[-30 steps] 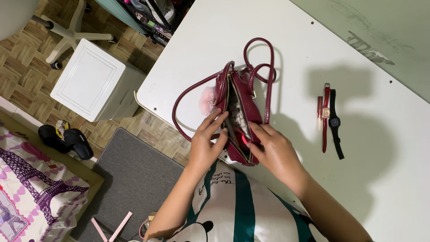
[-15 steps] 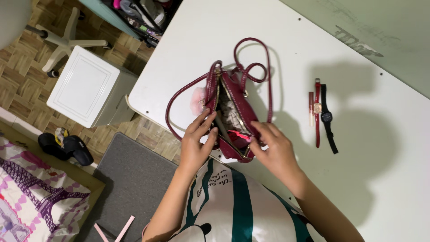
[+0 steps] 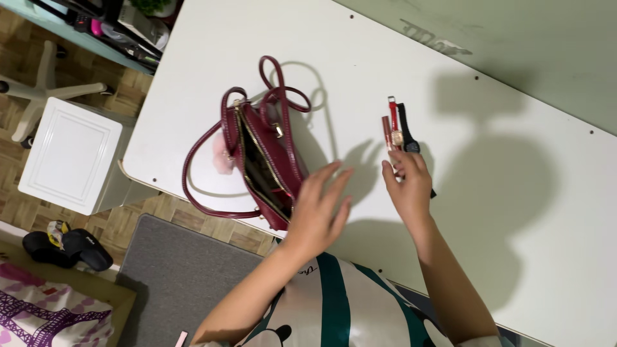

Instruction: The person packs a maroon handbag with daily essentials on a white table. They place a pink compact, a round tin, a foundation bottle, a red lipstick, a pink tube, a plaid cloth, a pink hair clip, a white tube, a red watch, and a black watch into the bag, then zip it closed.

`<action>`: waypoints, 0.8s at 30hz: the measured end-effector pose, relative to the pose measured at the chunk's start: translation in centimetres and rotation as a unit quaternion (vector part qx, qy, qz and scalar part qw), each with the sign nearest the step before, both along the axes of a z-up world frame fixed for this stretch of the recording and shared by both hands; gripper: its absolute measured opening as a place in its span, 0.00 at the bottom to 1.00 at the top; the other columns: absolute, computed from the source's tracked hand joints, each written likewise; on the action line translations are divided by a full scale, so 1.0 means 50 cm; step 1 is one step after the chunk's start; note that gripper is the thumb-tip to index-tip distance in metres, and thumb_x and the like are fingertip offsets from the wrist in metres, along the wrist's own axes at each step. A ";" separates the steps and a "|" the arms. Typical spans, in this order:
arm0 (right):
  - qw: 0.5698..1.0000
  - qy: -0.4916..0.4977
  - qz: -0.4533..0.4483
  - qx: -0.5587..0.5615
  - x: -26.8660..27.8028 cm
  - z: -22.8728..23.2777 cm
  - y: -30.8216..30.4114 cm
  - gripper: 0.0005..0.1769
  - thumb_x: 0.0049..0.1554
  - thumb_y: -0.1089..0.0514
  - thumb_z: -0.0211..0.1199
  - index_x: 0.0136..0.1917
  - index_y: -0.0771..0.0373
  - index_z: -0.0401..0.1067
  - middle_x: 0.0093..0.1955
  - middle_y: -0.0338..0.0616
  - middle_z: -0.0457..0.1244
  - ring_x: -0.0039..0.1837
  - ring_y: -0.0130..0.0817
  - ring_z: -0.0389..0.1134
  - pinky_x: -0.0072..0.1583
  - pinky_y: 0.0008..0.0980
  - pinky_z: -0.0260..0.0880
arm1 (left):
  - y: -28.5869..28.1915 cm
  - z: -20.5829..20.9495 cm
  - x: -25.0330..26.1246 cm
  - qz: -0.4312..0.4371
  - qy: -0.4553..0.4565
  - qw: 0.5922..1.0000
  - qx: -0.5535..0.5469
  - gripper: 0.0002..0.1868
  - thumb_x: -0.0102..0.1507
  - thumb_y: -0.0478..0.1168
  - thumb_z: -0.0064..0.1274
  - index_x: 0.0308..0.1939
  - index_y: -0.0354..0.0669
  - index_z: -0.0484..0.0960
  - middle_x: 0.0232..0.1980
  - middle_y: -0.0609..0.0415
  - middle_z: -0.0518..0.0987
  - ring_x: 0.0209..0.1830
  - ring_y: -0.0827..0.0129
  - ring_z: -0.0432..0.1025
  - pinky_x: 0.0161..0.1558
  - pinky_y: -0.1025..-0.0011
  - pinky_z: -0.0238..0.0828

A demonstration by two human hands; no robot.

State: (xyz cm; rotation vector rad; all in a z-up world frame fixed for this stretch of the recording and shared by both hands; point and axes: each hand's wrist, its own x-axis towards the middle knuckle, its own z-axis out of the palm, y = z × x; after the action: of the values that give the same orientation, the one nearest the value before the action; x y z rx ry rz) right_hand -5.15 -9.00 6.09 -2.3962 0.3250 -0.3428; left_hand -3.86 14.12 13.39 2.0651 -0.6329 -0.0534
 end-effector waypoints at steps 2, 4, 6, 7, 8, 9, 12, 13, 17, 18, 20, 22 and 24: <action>1.000 0.013 -0.004 0.003 0.005 -0.044 -0.035 0.14 0.59 0.62 0.70 0.58 0.65 0.76 0.50 0.49 0.67 0.44 0.34 0.71 0.46 0.31 0.73 | -0.060 -0.024 -0.002 -0.031 0.022 0.999 -0.009 0.30 0.67 0.35 0.54 0.73 0.37 0.66 0.73 0.37 0.64 0.72 0.41 0.62 0.71 0.51 0.62; 0.999 0.035 -0.009 0.002 0.006 -0.084 -0.058 0.15 0.58 0.61 0.70 0.59 0.65 0.75 0.50 0.49 0.68 0.44 0.35 0.72 0.46 0.32 0.74 | -0.110 -0.056 0.000 -0.048 0.042 0.998 -0.007 0.32 0.66 0.35 0.53 0.74 0.36 0.63 0.74 0.35 0.63 0.72 0.40 0.61 0.70 0.51 0.61; 0.998 0.066 -0.015 -0.003 0.010 -0.119 -0.070 0.17 0.58 0.60 0.70 0.60 0.64 0.76 0.49 0.49 0.68 0.44 0.38 0.72 0.46 0.34 0.74 | -0.151 -0.094 0.005 -0.051 0.059 0.997 0.005 0.34 0.65 0.34 0.53 0.74 0.35 0.62 0.74 0.34 0.62 0.72 0.39 0.60 0.70 0.51 0.61; 0.998 0.066 -0.014 -0.019 0.012 -0.133 -0.074 0.17 0.57 0.60 0.70 0.59 0.64 0.76 0.49 0.50 0.68 0.44 0.39 0.72 0.46 0.35 0.74 | -0.167 -0.113 0.008 -0.051 0.069 0.996 0.015 0.34 0.64 0.33 0.53 0.74 0.35 0.62 0.74 0.35 0.62 0.72 0.40 0.60 0.70 0.52 0.61; 0.997 0.067 -0.013 -0.034 0.012 -0.146 -0.076 0.18 0.56 0.60 0.71 0.59 0.65 0.76 0.49 0.51 0.68 0.45 0.40 0.72 0.46 0.36 0.74 | -0.179 -0.131 0.007 -0.049 0.080 0.995 0.026 0.34 0.64 0.33 0.53 0.74 0.35 0.62 0.74 0.35 0.62 0.72 0.40 0.60 0.70 0.52 0.61; 0.996 0.067 -0.011 -0.050 0.012 -0.155 -0.078 0.19 0.55 0.60 0.71 0.59 0.65 0.76 0.49 0.52 0.68 0.46 0.42 0.72 0.46 0.38 0.74 | -0.191 -0.149 0.005 -0.048 0.092 0.994 0.037 0.34 0.64 0.32 0.53 0.74 0.35 0.62 0.74 0.35 0.62 0.72 0.41 0.60 0.69 0.53 0.61; 0.989 0.093 0.002 -0.112 0.018 -0.166 -0.084 0.18 0.56 0.61 0.70 0.60 0.66 0.76 0.48 0.54 0.68 0.46 0.48 0.71 0.45 0.41 0.73 | -0.217 -0.191 0.001 -0.041 0.125 0.990 0.054 0.34 0.62 0.31 0.52 0.73 0.34 0.63 0.74 0.36 0.61 0.74 0.41 0.58 0.68 0.54 0.63; 0.991 0.100 0.006 -0.094 0.019 -0.166 -0.084 0.18 0.57 0.61 0.69 0.60 0.66 0.76 0.48 0.54 0.68 0.45 0.47 0.71 0.45 0.41 0.73 | -0.222 -0.201 0.000 -0.035 0.128 0.989 0.057 0.33 0.63 0.30 0.51 0.73 0.34 0.63 0.75 0.36 0.62 0.74 0.41 0.59 0.68 0.54 0.63; 0.994 0.102 0.022 -0.021 0.019 -0.139 -0.079 0.16 0.57 0.63 0.66 0.59 0.65 0.77 0.46 0.51 0.68 0.43 0.43 0.72 0.46 0.38 0.73 | -0.229 -0.214 0.000 -0.011 0.137 0.988 0.064 0.33 0.63 0.28 0.49 0.73 0.33 0.62 0.75 0.34 0.62 0.72 0.41 0.62 0.67 0.56 0.65; 0.995 0.098 0.027 -0.003 0.013 -0.127 -0.076 0.16 0.56 0.63 0.66 0.58 0.65 0.77 0.45 0.51 0.68 0.43 0.42 0.72 0.46 0.37 0.73 | -0.227 -0.211 0.001 -0.006 0.140 0.988 0.064 0.34 0.62 0.28 0.48 0.74 0.33 0.62 0.75 0.34 0.62 0.71 0.40 0.63 0.66 0.56 0.65; 0.992 0.109 0.040 0.056 -0.002 -0.100 -0.074 0.17 0.57 0.63 0.66 0.60 0.66 0.76 0.46 0.50 0.69 0.44 0.38 0.73 0.47 0.33 0.74 | -0.219 -0.198 0.002 0.001 0.139 0.990 0.035 0.33 0.64 0.27 0.47 0.74 0.35 0.63 0.74 0.35 0.64 0.70 0.41 0.64 0.66 0.56 0.66; 0.986 0.113 0.048 0.112 -0.017 -0.073 -0.067 0.17 0.57 0.63 0.66 0.61 0.66 0.76 0.47 0.48 0.69 0.45 0.33 0.74 0.47 0.30 0.74 | -0.209 -0.178 -0.001 0.008 0.127 0.992 0.012 0.31 0.65 0.28 0.47 0.74 0.36 0.65 0.74 0.36 0.66 0.69 0.42 0.66 0.66 0.57 0.67; 0.979 0.106 0.052 0.165 -0.030 -0.049 -0.059 0.18 0.57 0.62 0.68 0.61 0.67 0.76 0.48 0.45 0.70 0.47 0.27 0.74 0.48 0.27 0.74 | -0.197 -0.150 -0.007 0.015 0.101 0.995 -0.005 0.28 0.66 0.29 0.48 0.72 0.37 0.68 0.73 0.39 0.68 0.68 0.43 0.67 0.66 0.57 0.67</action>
State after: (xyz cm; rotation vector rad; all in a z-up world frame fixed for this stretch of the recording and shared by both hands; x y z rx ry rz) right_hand -6.63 -11.95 3.66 -2.1132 0.3240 0.0174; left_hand -4.18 4.28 5.91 2.0273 -0.4780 -0.2377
